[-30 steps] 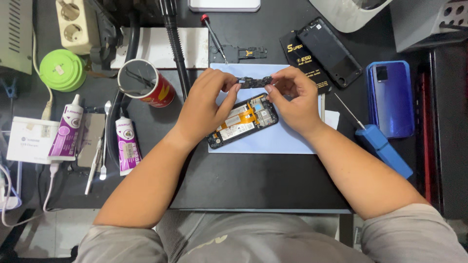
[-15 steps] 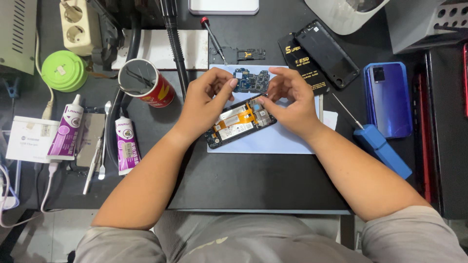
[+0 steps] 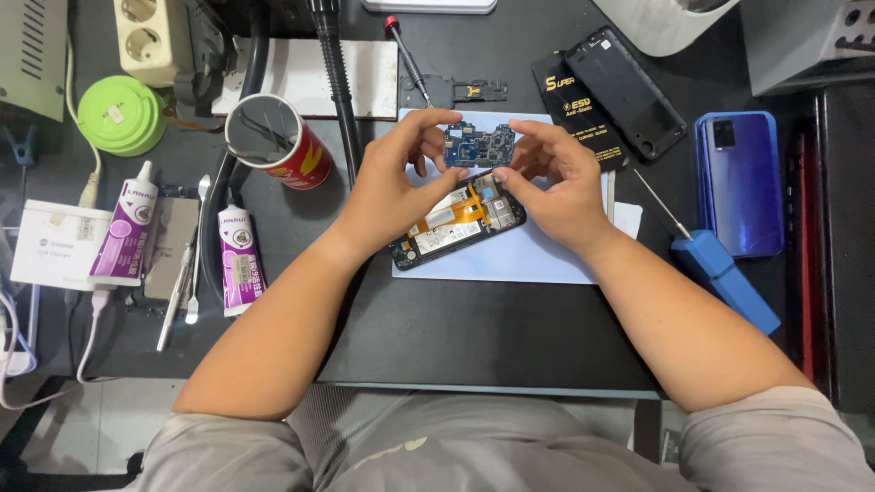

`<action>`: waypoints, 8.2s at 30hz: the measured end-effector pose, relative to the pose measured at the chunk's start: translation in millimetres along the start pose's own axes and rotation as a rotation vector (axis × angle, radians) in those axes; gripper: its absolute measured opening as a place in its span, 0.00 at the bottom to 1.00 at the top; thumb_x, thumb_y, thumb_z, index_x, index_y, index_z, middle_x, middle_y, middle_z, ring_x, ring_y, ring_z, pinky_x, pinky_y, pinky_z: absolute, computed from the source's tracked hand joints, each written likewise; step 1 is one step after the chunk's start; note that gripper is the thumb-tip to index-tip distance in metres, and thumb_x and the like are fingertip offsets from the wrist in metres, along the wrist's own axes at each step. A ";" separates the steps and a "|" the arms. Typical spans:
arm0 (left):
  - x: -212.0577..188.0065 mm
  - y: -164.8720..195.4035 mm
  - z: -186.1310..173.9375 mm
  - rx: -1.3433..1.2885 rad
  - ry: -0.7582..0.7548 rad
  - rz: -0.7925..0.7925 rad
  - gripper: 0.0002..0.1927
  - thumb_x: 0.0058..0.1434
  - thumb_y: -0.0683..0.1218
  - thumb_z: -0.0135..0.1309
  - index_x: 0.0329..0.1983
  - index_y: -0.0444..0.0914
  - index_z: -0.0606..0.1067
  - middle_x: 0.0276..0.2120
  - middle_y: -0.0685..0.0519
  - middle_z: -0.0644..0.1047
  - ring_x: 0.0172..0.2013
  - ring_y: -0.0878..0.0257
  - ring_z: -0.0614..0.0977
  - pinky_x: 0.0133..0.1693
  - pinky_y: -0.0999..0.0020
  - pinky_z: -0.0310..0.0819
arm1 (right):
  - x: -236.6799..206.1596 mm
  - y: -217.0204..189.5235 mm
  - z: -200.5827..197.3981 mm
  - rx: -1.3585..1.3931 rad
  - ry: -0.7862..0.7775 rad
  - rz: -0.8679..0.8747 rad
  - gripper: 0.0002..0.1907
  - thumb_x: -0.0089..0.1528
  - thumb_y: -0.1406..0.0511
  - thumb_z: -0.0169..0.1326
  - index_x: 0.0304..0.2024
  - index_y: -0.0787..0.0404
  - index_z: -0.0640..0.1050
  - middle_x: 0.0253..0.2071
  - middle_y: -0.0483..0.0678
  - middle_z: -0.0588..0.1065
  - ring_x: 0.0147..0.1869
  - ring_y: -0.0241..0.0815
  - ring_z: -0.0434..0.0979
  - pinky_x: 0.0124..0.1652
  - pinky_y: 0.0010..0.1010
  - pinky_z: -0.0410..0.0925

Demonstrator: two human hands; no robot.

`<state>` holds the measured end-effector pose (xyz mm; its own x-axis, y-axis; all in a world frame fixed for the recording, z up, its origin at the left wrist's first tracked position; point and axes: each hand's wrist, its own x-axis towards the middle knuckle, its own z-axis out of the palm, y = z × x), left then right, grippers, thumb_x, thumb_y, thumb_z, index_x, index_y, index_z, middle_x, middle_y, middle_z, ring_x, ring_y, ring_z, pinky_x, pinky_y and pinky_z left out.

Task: The person uses tweezers to manipulate and position a small circuit board component within a disassembled smartphone chassis. The person repeatedly adjusts the component's placement and orientation while holding the phone body steady.

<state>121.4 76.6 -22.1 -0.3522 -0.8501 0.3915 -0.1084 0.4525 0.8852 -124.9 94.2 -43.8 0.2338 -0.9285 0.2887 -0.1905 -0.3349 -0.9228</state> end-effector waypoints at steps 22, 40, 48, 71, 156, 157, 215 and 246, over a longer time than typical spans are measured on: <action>-1.2 -3.5 -1.1 0.015 0.032 0.004 0.28 0.59 0.42 0.71 0.60 0.38 0.72 0.43 0.56 0.79 0.39 0.69 0.79 0.38 0.72 0.71 | -2.4 4.8 -0.7 -0.030 0.007 -0.046 0.25 0.64 0.75 0.65 0.62 0.62 0.73 0.46 0.45 0.76 0.48 0.33 0.78 0.49 0.26 0.75; -2.7 -5.6 -1.3 -0.082 0.012 0.071 0.28 0.60 0.41 0.70 0.62 0.37 0.72 0.50 0.53 0.80 0.44 0.69 0.82 0.41 0.73 0.71 | -1.4 5.3 -0.9 -0.045 -0.020 -0.035 0.26 0.64 0.75 0.65 0.62 0.62 0.73 0.47 0.46 0.76 0.49 0.34 0.78 0.49 0.27 0.74; -1.5 -6.2 -0.2 0.048 0.009 0.019 0.27 0.57 0.45 0.72 0.56 0.37 0.73 0.48 0.54 0.81 0.41 0.67 0.82 0.40 0.71 0.73 | -5.0 7.9 -2.1 -0.040 0.008 -0.119 0.26 0.65 0.74 0.65 0.64 0.63 0.71 0.46 0.45 0.75 0.50 0.33 0.78 0.53 0.28 0.76; -3.8 -3.2 1.2 -0.043 -0.005 0.054 0.33 0.55 0.46 0.73 0.59 0.36 0.69 0.45 0.54 0.79 0.40 0.68 0.79 0.39 0.72 0.71 | -7.3 7.6 -3.2 -0.031 -0.016 -0.103 0.26 0.68 0.70 0.64 0.65 0.63 0.69 0.47 0.45 0.75 0.47 0.32 0.78 0.51 0.25 0.75; -3.0 -6.0 0.3 -0.162 0.099 -0.147 0.23 0.62 0.39 0.64 0.59 0.36 0.71 0.42 0.59 0.78 0.38 0.75 0.74 0.38 0.77 0.66 | 8.8 16.7 1.2 0.259 0.303 -0.134 0.22 0.78 0.76 0.47 0.68 0.56 0.57 0.62 0.58 0.70 0.66 0.51 0.78 0.66 0.39 0.73; -2.7 -6.3 0.1 -0.159 0.100 -0.145 0.23 0.62 0.39 0.64 0.59 0.36 0.71 0.41 0.59 0.79 0.38 0.75 0.74 0.38 0.77 0.66 | 9.3 16.2 1.3 0.255 0.299 -0.134 0.21 0.78 0.75 0.48 0.67 0.57 0.57 0.62 0.58 0.70 0.66 0.51 0.78 0.65 0.39 0.74; -2.9 -10.6 1.4 -0.057 0.073 -0.130 0.22 0.62 0.40 0.65 0.57 0.38 0.71 0.39 0.58 0.79 0.36 0.74 0.76 0.35 0.76 0.67 | 1.7 20.9 -11.8 0.461 0.200 0.139 0.15 0.69 0.76 0.51 0.56 0.61 0.67 0.42 0.53 0.75 0.46 0.46 0.82 0.38 0.34 0.77; -5.3 -14.7 0.1 -0.037 0.066 -0.105 0.22 0.62 0.39 0.65 0.57 0.38 0.71 0.38 0.57 0.79 0.34 0.73 0.76 0.34 0.76 0.69 | 9.7 18.3 -7.3 0.543 0.284 0.113 0.19 0.72 0.76 0.51 0.59 0.55 0.62 0.58 0.55 0.74 0.59 0.46 0.81 0.53 0.34 0.79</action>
<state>124.7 74.5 -37.2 -0.2789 -0.9086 0.3109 -0.1066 0.3511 0.9303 -133.1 77.9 -56.0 -0.0365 -0.9848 0.1697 0.3299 -0.1722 -0.9282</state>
